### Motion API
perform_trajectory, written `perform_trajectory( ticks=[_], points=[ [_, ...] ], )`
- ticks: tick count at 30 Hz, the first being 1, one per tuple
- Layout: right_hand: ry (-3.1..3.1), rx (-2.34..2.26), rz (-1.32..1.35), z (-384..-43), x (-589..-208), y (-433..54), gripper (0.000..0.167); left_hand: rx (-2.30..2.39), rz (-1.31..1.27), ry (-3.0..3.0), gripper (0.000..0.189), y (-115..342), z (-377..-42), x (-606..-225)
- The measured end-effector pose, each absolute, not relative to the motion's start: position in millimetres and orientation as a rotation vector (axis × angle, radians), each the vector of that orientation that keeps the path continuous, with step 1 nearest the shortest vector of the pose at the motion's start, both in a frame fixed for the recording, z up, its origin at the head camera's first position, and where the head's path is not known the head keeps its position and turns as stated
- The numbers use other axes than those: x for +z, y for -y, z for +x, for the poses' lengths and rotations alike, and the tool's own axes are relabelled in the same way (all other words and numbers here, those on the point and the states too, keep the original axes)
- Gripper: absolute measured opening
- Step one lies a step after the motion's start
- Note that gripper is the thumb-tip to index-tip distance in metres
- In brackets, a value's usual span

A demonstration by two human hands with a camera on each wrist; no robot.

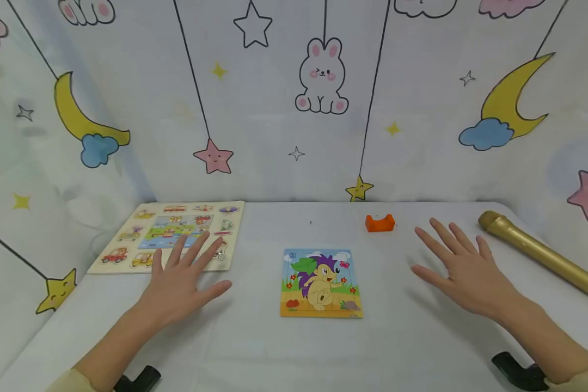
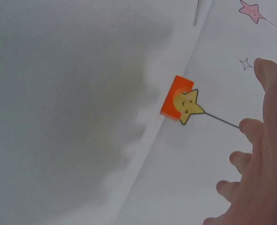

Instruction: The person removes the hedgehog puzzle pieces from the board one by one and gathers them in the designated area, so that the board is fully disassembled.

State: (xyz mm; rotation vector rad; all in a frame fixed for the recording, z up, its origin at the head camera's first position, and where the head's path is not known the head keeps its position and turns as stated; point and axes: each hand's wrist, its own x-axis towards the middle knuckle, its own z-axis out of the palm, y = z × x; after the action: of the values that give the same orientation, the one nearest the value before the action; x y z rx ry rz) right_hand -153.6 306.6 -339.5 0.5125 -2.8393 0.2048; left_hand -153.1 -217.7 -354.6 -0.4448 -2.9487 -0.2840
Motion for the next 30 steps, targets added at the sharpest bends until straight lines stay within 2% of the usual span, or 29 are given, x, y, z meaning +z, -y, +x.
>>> perform_trajectory(
  ticks=[16,30],
  points=[
    [2.8,0.365,0.617,-193,-330,-219,0.083,-0.692,-0.648,2.806,0.093,138,-188,-367],
    [2.834,0.702,0.829,-221,-335,-160,0.084,-0.826,-0.844,2.779,0.102,119,-211,-383]
  ],
)
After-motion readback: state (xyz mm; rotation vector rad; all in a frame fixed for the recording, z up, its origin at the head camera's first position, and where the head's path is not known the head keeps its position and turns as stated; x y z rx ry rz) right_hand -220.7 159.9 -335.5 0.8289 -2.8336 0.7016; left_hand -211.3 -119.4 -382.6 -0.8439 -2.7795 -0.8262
